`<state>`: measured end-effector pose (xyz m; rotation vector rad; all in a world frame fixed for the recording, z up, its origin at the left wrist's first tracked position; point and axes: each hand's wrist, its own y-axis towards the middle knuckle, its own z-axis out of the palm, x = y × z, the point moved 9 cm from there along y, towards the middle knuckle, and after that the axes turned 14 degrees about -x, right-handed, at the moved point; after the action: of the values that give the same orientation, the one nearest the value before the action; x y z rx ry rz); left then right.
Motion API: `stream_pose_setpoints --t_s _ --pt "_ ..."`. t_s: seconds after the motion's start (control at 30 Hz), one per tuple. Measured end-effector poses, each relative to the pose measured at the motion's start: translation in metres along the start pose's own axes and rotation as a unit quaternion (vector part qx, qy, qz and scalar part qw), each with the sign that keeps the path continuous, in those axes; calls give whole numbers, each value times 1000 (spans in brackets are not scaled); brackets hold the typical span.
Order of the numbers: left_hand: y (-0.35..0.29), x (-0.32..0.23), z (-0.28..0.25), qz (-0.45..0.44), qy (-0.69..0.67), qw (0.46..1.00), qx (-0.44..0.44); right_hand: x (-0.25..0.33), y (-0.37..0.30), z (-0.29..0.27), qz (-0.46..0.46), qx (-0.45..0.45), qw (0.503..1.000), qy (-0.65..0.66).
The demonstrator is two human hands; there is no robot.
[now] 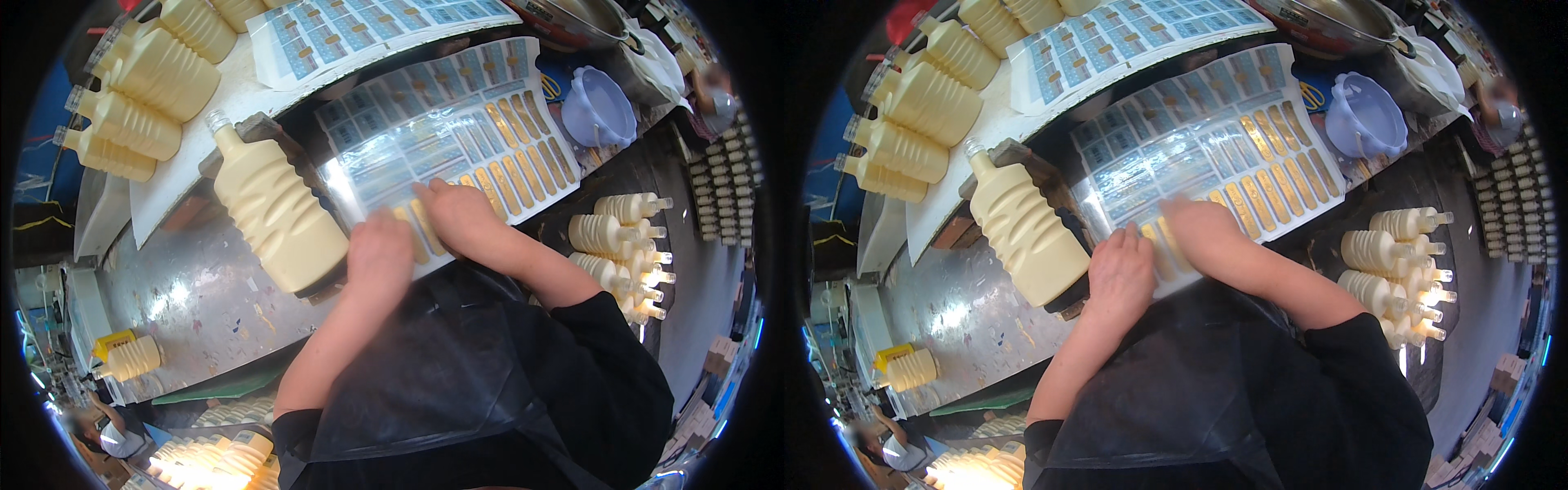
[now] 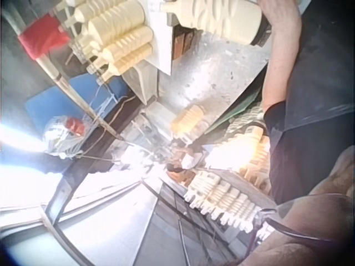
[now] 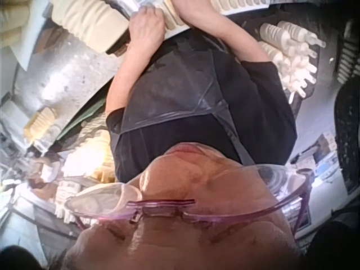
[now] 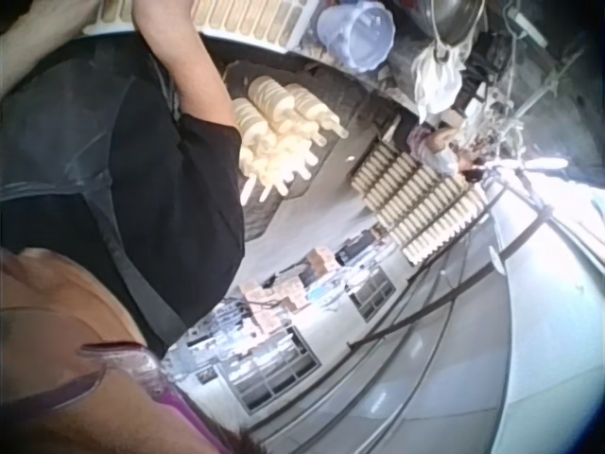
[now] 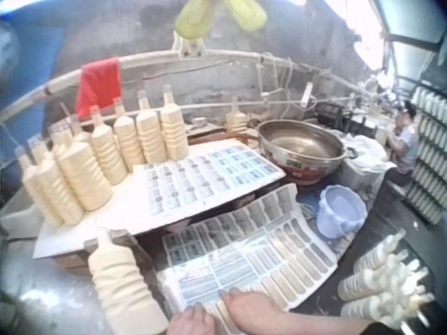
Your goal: The person applies adhesive labels to cream-colored plastic bottles. They peel individual labels from a sheet, align them on the bottle body, and smooth them down. Finished bottles are placed on a nearby table.
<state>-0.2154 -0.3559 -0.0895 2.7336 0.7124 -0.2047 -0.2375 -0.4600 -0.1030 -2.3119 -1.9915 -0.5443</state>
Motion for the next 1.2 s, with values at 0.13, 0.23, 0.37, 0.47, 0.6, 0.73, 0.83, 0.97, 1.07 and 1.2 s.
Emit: stream_pose_setpoints --t_s 0.13,0.23,0.37,0.47,0.6,0.73,0.83,0.97,1.07,1.2 --pt "1 0 3 -10 -2 999 31 2 2 5 -18 13 1000 -20" --pt "1 1 3 -15 -3 999 46 3 3 4 -27 15 999 -19" --pt "-1 2 4 -9 -2 999 30 11 5 -4 -29 41 999 -3" --pt "-1 1 3 -7 -7 1000 26 9 6 0 -34 54 998 -26" --pt "-2 1 0 -6 -17 1000 12 3 19 -3 -20 -40 997 63" --pt "-3 2 -2 -13 -24 1000 -13 4 32 8 -11 -27 998 58" --pt "-2 4 -3 -36 -41 998 -21 -2 39 13 -4 -43 998 54" --pt "9 8 -20 -98 -73 987 -100 2 46 2 -5 -45 992 120" --pt "19 18 -30 -122 -114 974 -156 -4 48 0 -16 -28 976 214" --pt "26 27 -19 -201 -203 956 -68 -28 41 5 111 56 907 401"
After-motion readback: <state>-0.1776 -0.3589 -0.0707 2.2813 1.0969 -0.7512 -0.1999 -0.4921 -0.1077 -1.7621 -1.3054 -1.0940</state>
